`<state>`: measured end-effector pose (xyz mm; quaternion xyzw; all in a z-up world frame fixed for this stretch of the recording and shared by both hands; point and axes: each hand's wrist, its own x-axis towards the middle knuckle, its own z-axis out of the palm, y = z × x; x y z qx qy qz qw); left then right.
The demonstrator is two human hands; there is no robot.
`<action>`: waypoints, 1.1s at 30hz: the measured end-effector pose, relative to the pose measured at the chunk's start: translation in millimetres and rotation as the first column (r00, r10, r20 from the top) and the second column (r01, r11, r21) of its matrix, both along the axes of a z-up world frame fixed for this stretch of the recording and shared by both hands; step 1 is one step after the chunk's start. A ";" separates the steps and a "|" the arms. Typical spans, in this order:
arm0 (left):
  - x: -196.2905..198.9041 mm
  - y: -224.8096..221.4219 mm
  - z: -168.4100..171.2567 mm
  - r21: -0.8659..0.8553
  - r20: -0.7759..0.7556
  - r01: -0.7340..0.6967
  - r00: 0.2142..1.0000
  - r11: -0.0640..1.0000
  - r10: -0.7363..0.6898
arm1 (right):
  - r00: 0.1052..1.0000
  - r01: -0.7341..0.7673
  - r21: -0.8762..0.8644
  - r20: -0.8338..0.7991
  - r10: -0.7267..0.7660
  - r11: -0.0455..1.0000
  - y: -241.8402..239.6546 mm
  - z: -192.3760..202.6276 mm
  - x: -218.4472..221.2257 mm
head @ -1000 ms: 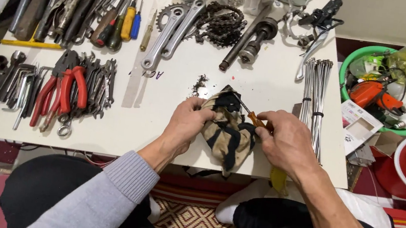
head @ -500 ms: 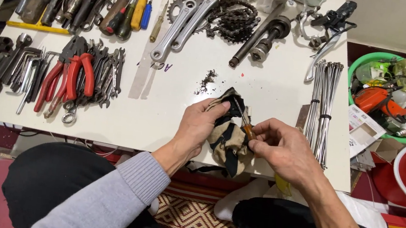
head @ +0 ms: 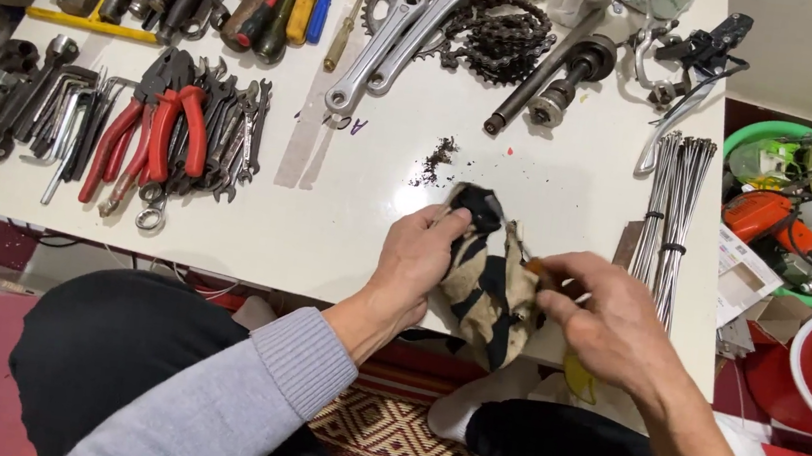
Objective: Cleaning a bicycle sprocket using a small tool and a rag to remove dirt and grease from between the teeth.
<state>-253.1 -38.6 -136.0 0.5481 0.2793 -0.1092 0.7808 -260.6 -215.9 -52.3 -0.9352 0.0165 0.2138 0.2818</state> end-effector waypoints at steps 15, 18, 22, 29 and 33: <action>-7.6 -6.0 18.8 -0.492 -0.124 -0.091 0.992 0.866 0.034 | 0.998 0.062 0.312 -0.013 -0.061 0.948 16.0 -13.9 -18.8; -6.0 -6.2 6.7 -0.520 -0.142 -0.098 0.990 0.848 0.028 | 0.998 0.015 0.373 0.053 -0.037 0.928 9.5 -25.9 -20.1; -0.2 -9.3 -24.9 -0.508 -0.127 -0.029 0.991 0.861 -0.042 | 0.995 -0.028 0.492 0.098 -0.023 0.870 23.2 -18.9 -27.5; -8.0 -10.4 14.5 -0.457 -0.045 0.066 0.994 0.887 -0.098 | 0.977 0.078 0.737 0.079 -0.201 0.671 8.4 -55.3 -28.0; -22.7 -6.3 66.4 -0.308 0.016 0.130 0.991 0.942 -0.131 | 0.948 0.121 0.728 0.117 -0.296 0.675 6.1 -40.4 -21.0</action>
